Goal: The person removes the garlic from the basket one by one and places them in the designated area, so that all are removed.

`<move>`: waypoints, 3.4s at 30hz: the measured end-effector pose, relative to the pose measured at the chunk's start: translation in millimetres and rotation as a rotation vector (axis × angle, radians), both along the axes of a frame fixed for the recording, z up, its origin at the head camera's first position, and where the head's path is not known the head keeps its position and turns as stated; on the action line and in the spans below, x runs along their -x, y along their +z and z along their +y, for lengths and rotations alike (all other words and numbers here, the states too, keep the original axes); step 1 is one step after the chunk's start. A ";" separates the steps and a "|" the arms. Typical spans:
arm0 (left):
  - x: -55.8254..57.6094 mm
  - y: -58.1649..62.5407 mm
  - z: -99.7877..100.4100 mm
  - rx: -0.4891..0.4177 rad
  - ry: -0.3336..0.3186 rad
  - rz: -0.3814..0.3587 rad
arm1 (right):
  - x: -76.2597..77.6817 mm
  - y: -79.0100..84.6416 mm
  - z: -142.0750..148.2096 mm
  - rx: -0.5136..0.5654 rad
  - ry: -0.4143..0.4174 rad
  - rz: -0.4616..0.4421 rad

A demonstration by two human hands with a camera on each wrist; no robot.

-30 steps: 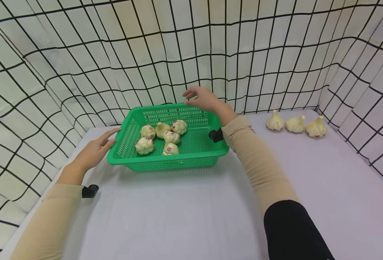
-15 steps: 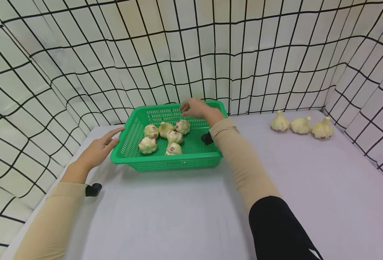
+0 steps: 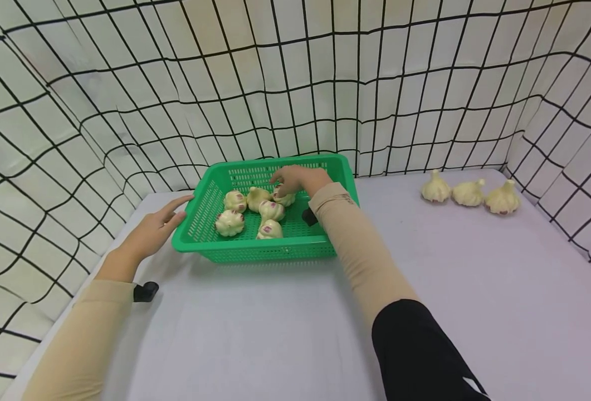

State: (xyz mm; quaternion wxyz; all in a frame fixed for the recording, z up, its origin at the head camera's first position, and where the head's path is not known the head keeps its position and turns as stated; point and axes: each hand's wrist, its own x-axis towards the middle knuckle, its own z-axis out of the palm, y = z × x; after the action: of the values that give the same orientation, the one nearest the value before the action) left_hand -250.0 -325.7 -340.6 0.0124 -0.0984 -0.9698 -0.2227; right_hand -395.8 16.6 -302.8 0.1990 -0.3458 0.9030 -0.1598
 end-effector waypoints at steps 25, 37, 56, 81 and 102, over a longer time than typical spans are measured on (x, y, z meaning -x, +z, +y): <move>0.8 -1.4 -1.0 -0.003 0.013 -0.008 | -3.2 -3.1 7.9 0.001 -0.132 -0.046; -0.8 -0.3 0.4 -0.001 0.010 -0.004 | -5.3 -5.1 12.3 -0.020 -0.172 -0.047; 0.1 -1.1 -0.5 -0.001 0.000 0.000 | -14.0 18.9 30.2 0.083 -0.091 0.083; -0.8 -0.7 -1.1 -0.006 0.006 -0.009 | -45.4 43.7 58.3 0.365 -0.061 0.091; 2.6 2.0 0.1 0.002 -0.002 0.000 | -74.4 40.0 107.2 0.666 -0.122 0.085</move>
State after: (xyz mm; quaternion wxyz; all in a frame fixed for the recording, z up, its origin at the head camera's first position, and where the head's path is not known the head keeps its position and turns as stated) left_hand -252.6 -325.6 -338.6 0.0121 -0.0993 -0.9700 -0.2215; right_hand -321.4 123.9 -262.8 0.0271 -0.3435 0.8276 -0.4431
